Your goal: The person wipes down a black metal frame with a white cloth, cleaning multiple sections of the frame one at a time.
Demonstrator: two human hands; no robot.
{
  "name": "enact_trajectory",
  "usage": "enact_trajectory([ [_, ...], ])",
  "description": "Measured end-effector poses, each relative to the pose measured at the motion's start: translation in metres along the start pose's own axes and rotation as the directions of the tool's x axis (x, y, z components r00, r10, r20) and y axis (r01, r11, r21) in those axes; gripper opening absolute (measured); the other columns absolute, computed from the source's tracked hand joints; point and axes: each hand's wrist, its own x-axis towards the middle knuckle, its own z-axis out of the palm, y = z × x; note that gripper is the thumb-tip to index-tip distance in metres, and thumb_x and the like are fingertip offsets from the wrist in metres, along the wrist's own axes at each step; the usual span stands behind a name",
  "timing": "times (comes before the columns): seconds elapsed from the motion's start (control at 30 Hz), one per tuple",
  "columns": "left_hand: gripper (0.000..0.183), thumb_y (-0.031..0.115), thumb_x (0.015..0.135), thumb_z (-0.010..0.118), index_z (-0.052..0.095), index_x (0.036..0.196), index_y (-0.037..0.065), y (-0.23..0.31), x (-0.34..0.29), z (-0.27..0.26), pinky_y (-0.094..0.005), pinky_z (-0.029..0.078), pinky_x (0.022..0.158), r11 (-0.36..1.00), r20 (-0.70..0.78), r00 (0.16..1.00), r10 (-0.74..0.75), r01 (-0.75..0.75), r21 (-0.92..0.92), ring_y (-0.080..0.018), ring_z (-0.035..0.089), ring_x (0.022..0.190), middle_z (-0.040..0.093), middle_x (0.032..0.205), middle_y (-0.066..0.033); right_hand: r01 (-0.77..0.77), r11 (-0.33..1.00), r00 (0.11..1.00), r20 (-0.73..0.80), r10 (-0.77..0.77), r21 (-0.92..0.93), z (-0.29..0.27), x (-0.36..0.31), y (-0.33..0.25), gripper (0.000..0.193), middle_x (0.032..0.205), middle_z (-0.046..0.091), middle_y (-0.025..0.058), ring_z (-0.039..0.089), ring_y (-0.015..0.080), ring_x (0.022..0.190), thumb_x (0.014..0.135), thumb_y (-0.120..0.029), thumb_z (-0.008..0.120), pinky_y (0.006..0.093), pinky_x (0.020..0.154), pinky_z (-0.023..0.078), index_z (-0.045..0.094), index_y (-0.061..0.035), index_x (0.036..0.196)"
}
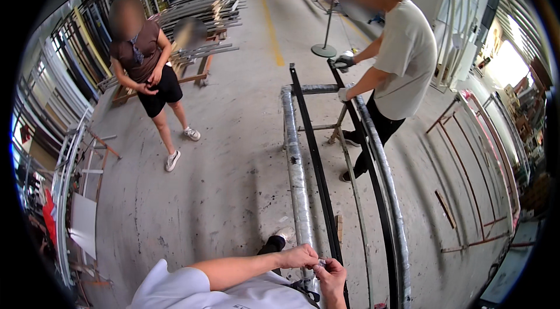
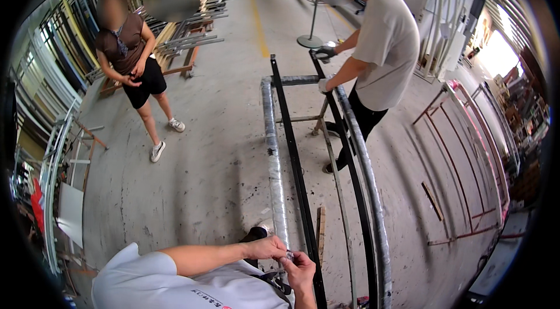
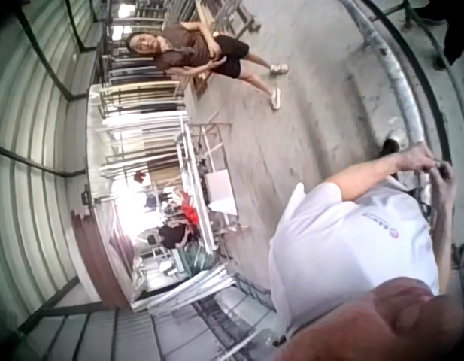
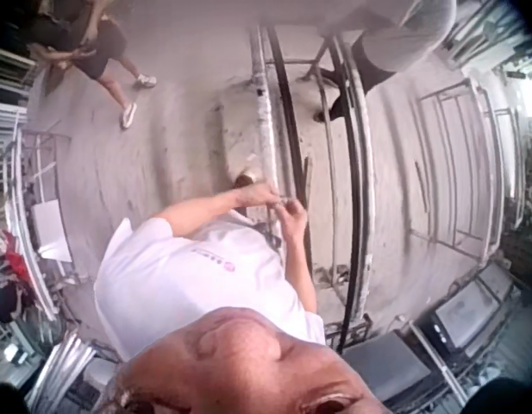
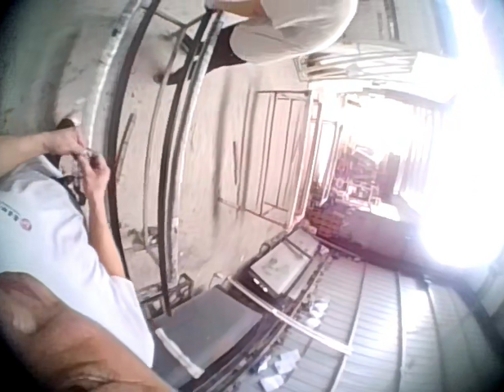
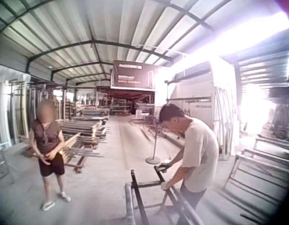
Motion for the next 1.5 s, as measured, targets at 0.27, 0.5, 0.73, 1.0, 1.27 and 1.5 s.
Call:
enact_trajectory([
  [0.27, 0.029, 0.018, 0.087, 0.066, 0.064, 0.063, 0.002, 0.028, -0.013, -0.006, -0.0281, 0.034, 0.051, 0.99, -0.096, 0.995, -0.018, 0.031, 0.137, -0.0066, 0.043, 0.055, 0.051, 0.058, 0.0042, -0.017, 0.997, 0.999, -0.047, 0.014, -0.077, -0.007, 0.019, 0.019, 0.011, 0.078, 0.068, 0.0018, 0.059, 0.0077, 0.068, 0.094, -0.004, 0.069, 0.0236, 0.063, 0.047, 0.074, 0.0062, 0.093],
  [0.5, 0.03, 0.023, 0.093, 0.065, 0.067, 0.074, 0.0, 0.005, -0.022, -0.013, -0.0307, 0.041, 0.058, 0.908, -0.138, 0.99, 0.038, 0.024, 0.419, -0.0066, 0.048, 0.063, 0.055, 0.064, 0.0037, 0.274, 0.927, 0.959, 0.001, -0.283, -0.257, 0.02, 0.024, 0.018, 0.012, 0.076, 0.066, 0.0022, 0.056, 0.0082, 0.066, 0.097, -0.004, 0.068, 0.0239, 0.061, 0.045, 0.071, 0.006, 0.092],
  [0.73, 0.03, 0.02, 0.086, 0.065, 0.063, 0.064, 0.0, -0.007, -0.026, -0.006, -0.0331, 0.037, 0.051, 0.97, -0.337, 0.938, 0.082, 0.002, 0.244, -0.0095, 0.045, 0.055, 0.051, 0.057, 0.0018, 0.426, 0.757, 0.88, 0.032, -0.474, -0.495, 0.022, 0.012, 0.006, 0.016, 0.072, 0.06, 0.0003, 0.053, 0.0073, 0.067, 0.096, -0.002, 0.066, 0.0242, 0.059, 0.042, 0.064, 0.0032, 0.081],
  [1.0, 0.033, 0.022, 0.087, 0.063, 0.061, 0.061, 0.001, 0.006, -0.038, -0.011, -0.0322, 0.038, 0.052, 0.986, -0.592, 0.801, 0.089, 0.014, 0.168, -0.0079, 0.045, 0.055, 0.053, 0.057, 0.0011, 0.338, 0.788, 0.912, -0.028, -0.409, -0.515, -0.006, 0.028, 0.052, 0.016, 0.071, 0.062, 0.0034, 0.055, 0.0113, 0.064, 0.098, -0.006, 0.063, 0.0286, 0.059, 0.045, 0.064, 0.0027, 0.085],
  [1.27, 0.028, 0.024, 0.09, 0.064, 0.071, 0.08, -0.001, 0.014, -0.046, 0.007, -0.0323, 0.044, 0.059, 0.907, -0.536, 0.833, 0.138, 0.111, 0.406, -0.0108, 0.052, 0.062, 0.059, 0.062, -0.0028, 0.197, 0.874, 0.98, 0.114, -0.163, -0.443, 0.013, 0.016, 0.045, 0.014, 0.067, 0.066, 0.0125, 0.056, 0.0191, 0.057, 0.08, -0.005, 0.079, 0.0349, 0.057, 0.046, 0.069, 0.0048, 0.079],
  [1.5, 0.028, 0.024, 0.092, 0.064, 0.072, 0.085, -0.002, -0.011, -0.034, -0.004, -0.0343, 0.047, 0.062, 0.812, -0.437, 0.872, 0.222, 0.083, 0.578, -0.0104, 0.054, 0.064, 0.063, 0.065, -0.0045, 0.224, 0.789, 0.941, 0.337, -0.023, -0.573, 0.004, 0.013, 0.026, 0.021, 0.075, 0.071, 0.0066, 0.063, 0.0129, 0.065, 0.087, -0.012, 0.075, 0.03, 0.061, 0.05, 0.069, 0.0071, 0.091],
])
